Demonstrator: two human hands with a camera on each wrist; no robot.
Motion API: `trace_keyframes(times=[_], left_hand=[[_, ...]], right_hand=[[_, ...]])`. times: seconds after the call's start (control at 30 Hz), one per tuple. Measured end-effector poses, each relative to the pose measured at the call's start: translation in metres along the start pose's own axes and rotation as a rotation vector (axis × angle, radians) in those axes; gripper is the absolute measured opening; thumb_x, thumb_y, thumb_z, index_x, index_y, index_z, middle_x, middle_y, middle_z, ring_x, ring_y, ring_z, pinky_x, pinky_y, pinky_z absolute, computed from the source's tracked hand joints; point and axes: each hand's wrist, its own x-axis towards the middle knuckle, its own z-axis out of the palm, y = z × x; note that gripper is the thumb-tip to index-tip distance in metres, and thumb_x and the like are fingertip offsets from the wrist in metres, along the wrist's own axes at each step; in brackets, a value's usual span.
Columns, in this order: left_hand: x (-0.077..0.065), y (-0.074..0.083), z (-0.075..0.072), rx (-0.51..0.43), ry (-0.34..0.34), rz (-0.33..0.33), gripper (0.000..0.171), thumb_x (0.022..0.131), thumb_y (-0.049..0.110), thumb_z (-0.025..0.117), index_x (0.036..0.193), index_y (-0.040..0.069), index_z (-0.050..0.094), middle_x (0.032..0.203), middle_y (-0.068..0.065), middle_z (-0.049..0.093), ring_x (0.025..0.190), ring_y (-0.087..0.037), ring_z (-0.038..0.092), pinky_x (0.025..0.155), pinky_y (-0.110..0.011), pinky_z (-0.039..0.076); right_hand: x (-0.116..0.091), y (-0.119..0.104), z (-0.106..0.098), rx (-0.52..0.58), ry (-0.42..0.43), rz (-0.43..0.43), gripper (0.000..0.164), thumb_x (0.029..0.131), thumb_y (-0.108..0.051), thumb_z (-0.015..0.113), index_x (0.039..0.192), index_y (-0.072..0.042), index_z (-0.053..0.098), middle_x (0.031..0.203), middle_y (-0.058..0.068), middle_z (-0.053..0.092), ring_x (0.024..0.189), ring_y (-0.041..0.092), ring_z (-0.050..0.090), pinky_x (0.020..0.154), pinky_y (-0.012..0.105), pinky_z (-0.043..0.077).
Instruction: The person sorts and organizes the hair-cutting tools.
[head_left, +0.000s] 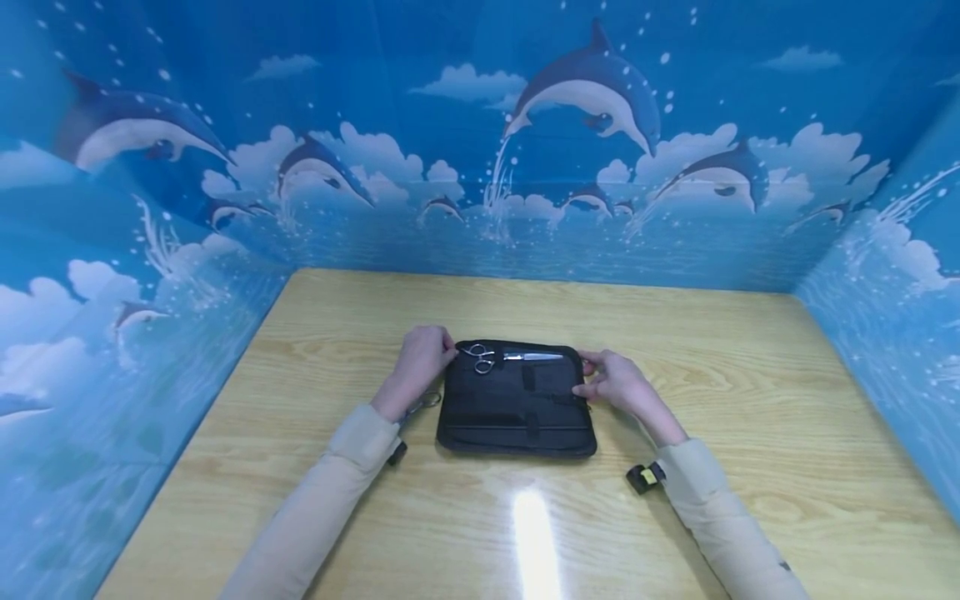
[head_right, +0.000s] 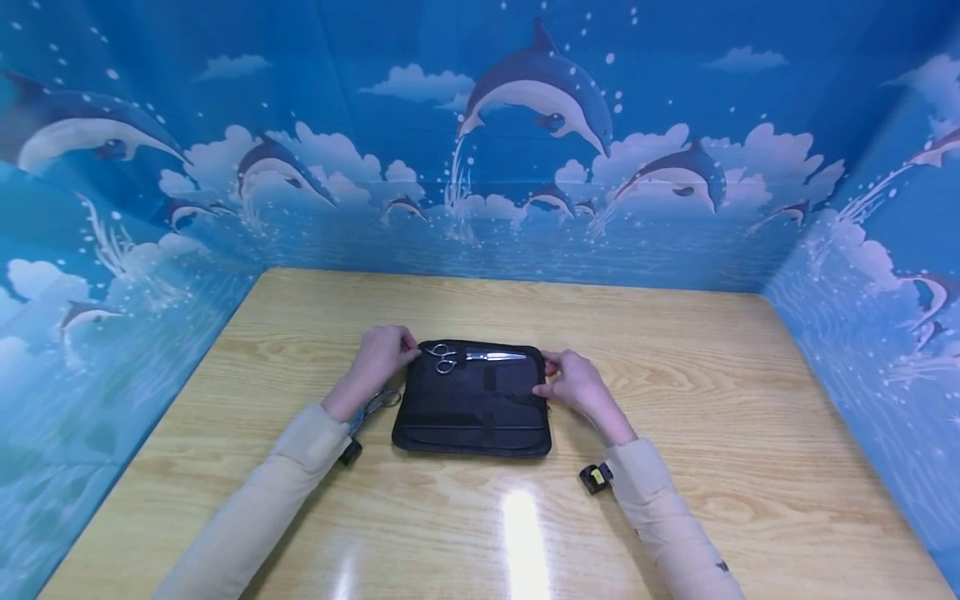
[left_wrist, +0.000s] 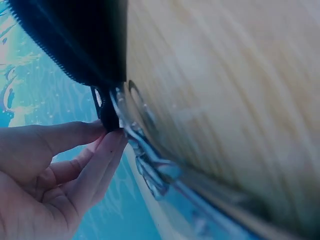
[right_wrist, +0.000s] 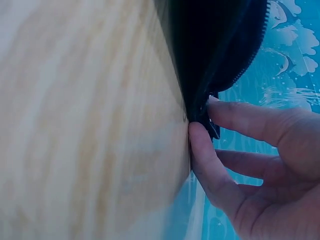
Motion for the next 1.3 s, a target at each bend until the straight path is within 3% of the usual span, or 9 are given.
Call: trace_keyframes(times=[0.3,0.57,0.7,0.97,1.13,1.3], left_hand=[[-0.003,0.001,-0.005,-0.008,-0.058,0.011,0.009,0.087,0.011,0.08,0.093,0.005,0.078,0.094,-0.009,0.077,0.094,-0.028,0.071,0.09,-0.041,0.055],[-0.006,0.002,-0.007,0.016,-0.089,0.0,0.014,0.093,0.018,0.074,0.1,0.006,0.077,0.096,-0.008,0.077,0.088,-0.024,0.071,0.082,-0.038,0.056],[-0.013,0.002,-0.018,0.016,-0.086,-0.039,0.018,0.097,0.021,0.071,0.105,0.006,0.076,0.101,-0.008,0.076,0.091,-0.024,0.07,0.081,-0.039,0.057],[-0.045,-0.009,-0.054,0.022,0.039,-0.013,0.013,0.095,0.02,0.072,0.095,0.008,0.075,0.09,-0.005,0.075,0.079,-0.022,0.069,0.068,-0.038,0.056],[-0.071,-0.023,-0.057,0.056,0.009,-0.033,0.01,0.092,0.018,0.074,0.091,0.008,0.074,0.084,-0.005,0.074,0.072,-0.022,0.066,0.064,-0.036,0.053],[-0.093,-0.035,-0.052,0.106,-0.069,-0.041,0.016,0.086,0.021,0.081,0.085,0.008,0.072,0.077,-0.003,0.069,0.067,-0.019,0.061,0.061,-0.034,0.05]], right_hand=[[-0.002,-0.004,-0.001,-0.022,0.007,0.016,0.076,0.086,-0.008,0.08,0.15,0.005,0.042,0.119,0.017,0.059,0.069,0.011,0.064,0.073,0.03,0.047],[0.0,-0.002,0.0,-0.045,0.011,0.024,0.075,0.085,-0.009,0.08,0.149,0.004,0.044,0.121,0.017,0.061,0.068,0.011,0.062,0.072,0.03,0.046],[0.001,0.0,-0.001,-0.037,0.01,0.027,0.074,0.085,-0.009,0.08,0.149,0.003,0.044,0.123,0.018,0.062,0.068,0.01,0.062,0.071,0.03,0.046],[0.0,-0.001,0.0,-0.035,0.007,0.027,0.074,0.085,-0.01,0.081,0.149,0.004,0.044,0.124,0.019,0.061,0.068,0.011,0.066,0.074,0.032,0.048],[-0.001,-0.002,0.0,-0.037,0.012,0.03,0.074,0.086,-0.01,0.08,0.148,0.005,0.044,0.123,0.02,0.059,0.07,0.012,0.065,0.073,0.03,0.05],[-0.001,-0.001,0.001,-0.024,0.01,0.034,0.073,0.088,-0.009,0.078,0.149,0.006,0.042,0.123,0.019,0.059,0.068,0.012,0.065,0.07,0.029,0.051]])
